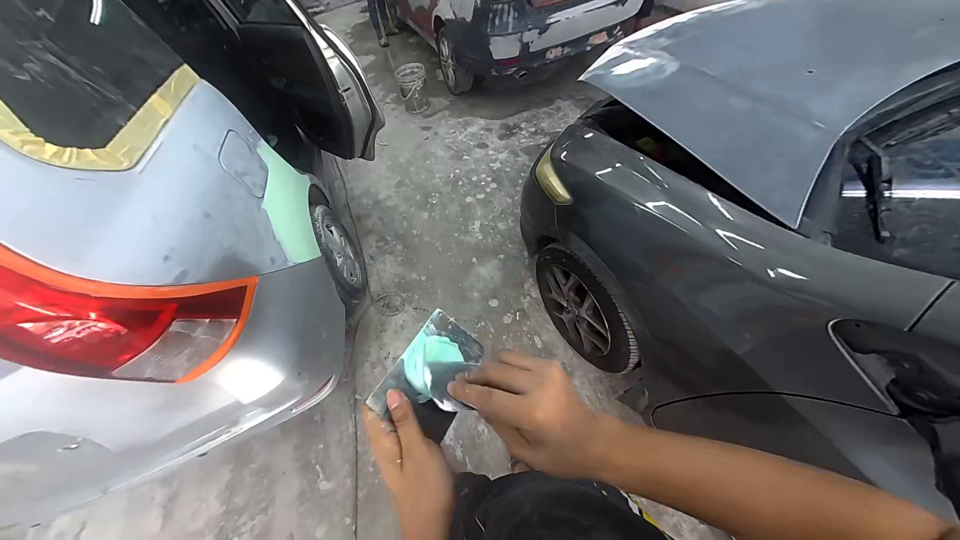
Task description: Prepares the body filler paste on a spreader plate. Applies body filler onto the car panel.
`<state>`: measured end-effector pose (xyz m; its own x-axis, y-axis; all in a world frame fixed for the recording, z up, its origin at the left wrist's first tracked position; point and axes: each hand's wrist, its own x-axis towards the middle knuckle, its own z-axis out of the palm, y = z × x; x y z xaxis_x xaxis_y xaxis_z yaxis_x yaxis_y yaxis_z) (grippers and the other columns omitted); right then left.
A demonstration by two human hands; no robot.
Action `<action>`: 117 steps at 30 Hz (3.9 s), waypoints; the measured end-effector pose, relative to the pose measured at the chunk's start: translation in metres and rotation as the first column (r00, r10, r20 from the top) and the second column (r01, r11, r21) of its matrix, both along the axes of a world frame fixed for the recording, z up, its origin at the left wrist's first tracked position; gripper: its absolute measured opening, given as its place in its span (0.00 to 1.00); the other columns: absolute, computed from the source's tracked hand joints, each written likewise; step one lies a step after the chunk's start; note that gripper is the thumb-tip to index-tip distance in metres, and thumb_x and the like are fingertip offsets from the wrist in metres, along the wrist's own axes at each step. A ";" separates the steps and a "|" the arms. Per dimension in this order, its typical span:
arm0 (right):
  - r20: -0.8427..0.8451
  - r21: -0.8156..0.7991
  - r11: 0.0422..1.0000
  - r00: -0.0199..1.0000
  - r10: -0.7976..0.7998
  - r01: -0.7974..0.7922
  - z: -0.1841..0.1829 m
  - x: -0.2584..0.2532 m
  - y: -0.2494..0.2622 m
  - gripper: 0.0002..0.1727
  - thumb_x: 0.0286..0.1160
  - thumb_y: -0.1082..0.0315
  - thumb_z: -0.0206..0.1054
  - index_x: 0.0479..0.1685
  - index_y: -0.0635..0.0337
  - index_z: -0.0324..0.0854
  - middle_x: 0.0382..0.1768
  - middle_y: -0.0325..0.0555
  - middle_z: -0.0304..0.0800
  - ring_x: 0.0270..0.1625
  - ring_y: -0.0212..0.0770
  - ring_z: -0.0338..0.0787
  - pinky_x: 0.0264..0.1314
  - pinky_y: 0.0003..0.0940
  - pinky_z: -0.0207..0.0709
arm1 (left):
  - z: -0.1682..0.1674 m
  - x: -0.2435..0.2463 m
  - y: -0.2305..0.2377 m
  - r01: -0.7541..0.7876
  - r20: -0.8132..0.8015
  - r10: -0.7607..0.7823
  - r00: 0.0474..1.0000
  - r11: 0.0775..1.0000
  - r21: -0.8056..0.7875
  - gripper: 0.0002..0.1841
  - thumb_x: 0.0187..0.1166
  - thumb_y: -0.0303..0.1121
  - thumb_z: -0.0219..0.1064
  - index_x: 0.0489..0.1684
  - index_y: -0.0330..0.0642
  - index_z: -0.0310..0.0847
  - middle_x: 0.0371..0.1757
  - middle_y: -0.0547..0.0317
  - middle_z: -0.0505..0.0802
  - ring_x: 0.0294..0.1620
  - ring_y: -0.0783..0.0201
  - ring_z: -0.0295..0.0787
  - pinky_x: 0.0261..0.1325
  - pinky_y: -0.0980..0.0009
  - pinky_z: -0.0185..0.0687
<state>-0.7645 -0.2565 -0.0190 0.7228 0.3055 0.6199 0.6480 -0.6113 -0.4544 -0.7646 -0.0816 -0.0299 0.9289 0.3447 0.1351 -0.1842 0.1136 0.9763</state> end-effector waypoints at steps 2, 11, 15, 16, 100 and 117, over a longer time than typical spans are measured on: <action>0.107 0.066 0.998 0.994 0.007 -0.014 0.012 0.007 -0.023 0.17 0.80 0.71 0.61 0.56 0.42 0.91 0.50 0.33 0.96 0.56 0.36 0.91 0.60 0.41 0.84 | -0.006 0.005 0.019 0.063 0.015 -0.064 0.998 0.997 0.047 0.16 0.93 0.32 0.45 0.67 0.31 0.70 0.47 0.55 0.90 0.48 0.66 0.92 0.56 0.66 0.92; -0.289 -0.233 0.971 0.957 -0.018 -0.052 0.052 0.044 -0.062 0.11 0.80 0.64 0.65 0.49 0.41 0.93 0.38 0.27 0.92 0.35 0.28 0.89 0.35 0.36 0.84 | -0.007 0.016 0.026 0.020 0.275 -0.160 0.948 0.892 0.452 0.17 0.94 0.43 0.48 0.54 0.36 0.72 0.39 0.69 0.87 0.42 0.81 0.87 0.51 0.81 0.86; -0.315 0.269 0.908 0.920 -0.233 0.322 0.034 0.036 -0.057 0.11 0.80 0.70 0.67 0.56 0.58 0.87 0.42 0.38 0.93 0.36 0.33 0.92 0.39 0.32 0.90 | -0.012 0.009 0.018 0.055 0.270 -0.116 0.956 0.973 0.224 0.13 0.94 0.37 0.45 0.64 0.39 0.66 0.48 0.69 0.85 0.51 0.78 0.87 0.60 0.76 0.85; -0.403 0.489 0.796 0.902 -0.158 0.357 0.024 0.034 -0.048 0.12 0.78 0.74 0.68 0.58 0.60 0.84 0.40 0.43 0.94 0.33 0.36 0.93 0.35 0.33 0.91 | -0.011 0.009 0.015 0.061 0.265 -0.115 0.957 0.978 0.201 0.13 0.94 0.36 0.45 0.63 0.40 0.66 0.48 0.69 0.85 0.51 0.78 0.87 0.60 0.76 0.85; -0.225 -0.011 0.999 0.974 -0.037 0.035 -0.006 -0.020 0.006 0.14 0.83 0.64 0.63 0.62 0.49 0.87 0.46 0.43 0.91 0.46 0.41 0.92 0.45 0.42 0.89 | -0.015 -0.005 -0.008 -0.004 -0.048 0.007 0.999 0.998 0.058 0.17 0.94 0.32 0.42 0.72 0.30 0.63 0.52 0.49 0.87 0.52 0.64 0.91 0.57 0.63 0.91; 0.098 0.201 0.979 0.995 -0.004 -0.016 0.002 0.002 -0.031 0.15 0.76 0.73 0.63 0.49 0.45 0.95 0.49 0.34 0.97 0.59 0.37 0.90 0.64 0.45 0.79 | -0.018 -0.003 0.027 0.116 0.046 -0.124 0.991 0.981 0.158 0.15 0.93 0.32 0.45 0.61 0.32 0.74 0.43 0.58 0.91 0.45 0.69 0.92 0.54 0.70 0.91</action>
